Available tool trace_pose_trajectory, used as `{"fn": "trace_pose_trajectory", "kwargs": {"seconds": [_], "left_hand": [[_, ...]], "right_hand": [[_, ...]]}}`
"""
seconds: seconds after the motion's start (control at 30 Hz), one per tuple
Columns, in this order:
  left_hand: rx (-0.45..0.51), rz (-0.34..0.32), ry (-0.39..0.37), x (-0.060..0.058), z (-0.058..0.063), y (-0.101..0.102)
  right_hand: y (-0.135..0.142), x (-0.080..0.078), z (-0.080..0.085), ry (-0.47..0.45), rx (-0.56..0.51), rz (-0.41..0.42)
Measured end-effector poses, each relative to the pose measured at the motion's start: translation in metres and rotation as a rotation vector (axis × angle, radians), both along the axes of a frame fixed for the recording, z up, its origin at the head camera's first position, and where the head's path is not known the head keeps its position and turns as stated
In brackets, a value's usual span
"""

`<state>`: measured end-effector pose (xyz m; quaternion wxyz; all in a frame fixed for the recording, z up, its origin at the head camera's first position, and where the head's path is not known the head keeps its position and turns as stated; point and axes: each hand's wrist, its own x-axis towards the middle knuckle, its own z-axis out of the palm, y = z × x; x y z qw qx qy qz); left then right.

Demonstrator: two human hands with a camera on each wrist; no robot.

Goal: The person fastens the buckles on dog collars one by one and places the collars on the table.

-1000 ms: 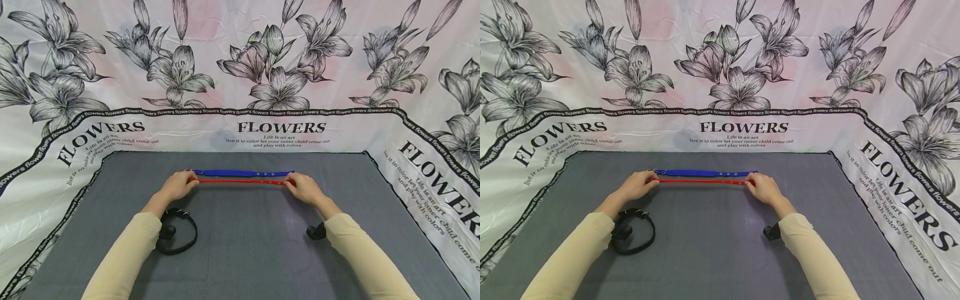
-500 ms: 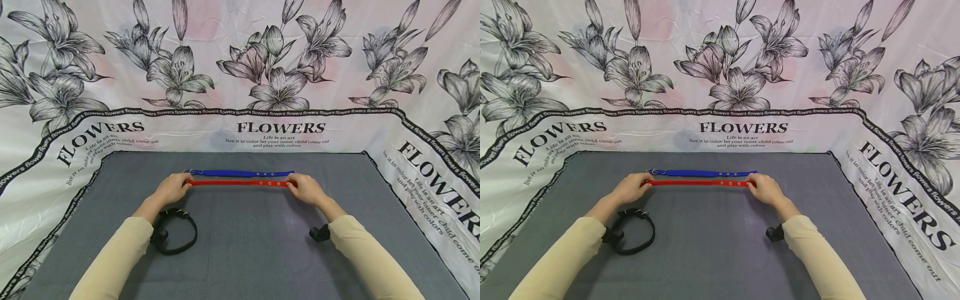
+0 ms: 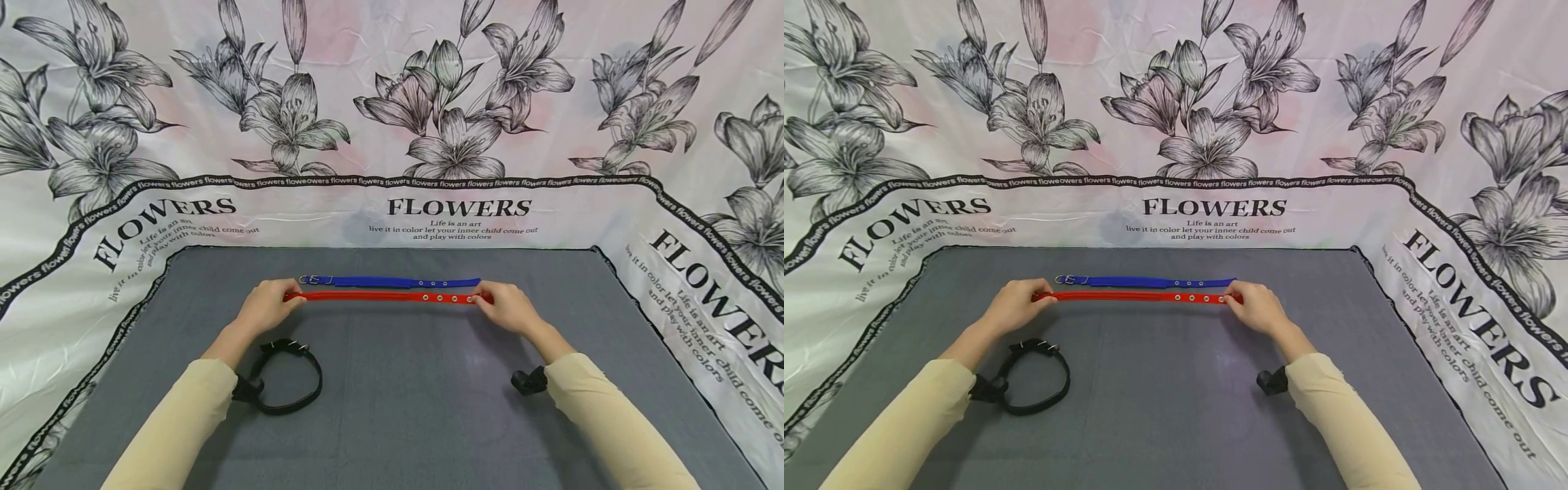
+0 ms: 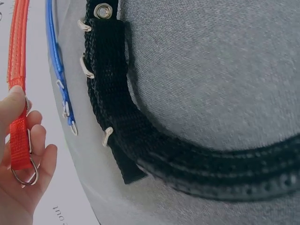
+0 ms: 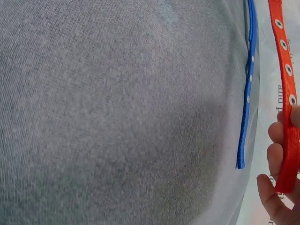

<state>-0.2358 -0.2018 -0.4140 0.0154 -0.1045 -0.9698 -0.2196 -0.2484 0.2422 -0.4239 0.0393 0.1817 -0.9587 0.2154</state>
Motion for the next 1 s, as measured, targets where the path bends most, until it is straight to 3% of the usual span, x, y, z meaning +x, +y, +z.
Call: {"fn": "trace_pose_trajectory", "kwargs": {"seconds": [0.33, 0.6, 0.77, 1.0], "left_hand": [[0.116, 0.011, 0.034, 0.009, 0.002, -0.004], [0.278, 0.068, 0.043, 0.013, 0.006, -0.004], [0.353, 0.090, 0.025, 0.014, 0.010, -0.004], [0.498, 0.071, -0.069, 0.017, 0.023, 0.001]], "right_hand": [[0.005, 0.001, -0.001, 0.037, -0.059, 0.012], [0.003, 0.004, 0.005, -0.010, -0.172, -0.023], [-0.002, 0.005, 0.016, -0.133, -0.281, -0.059], [-0.008, 0.005, 0.026, -0.300, -0.443, -0.050]]}}
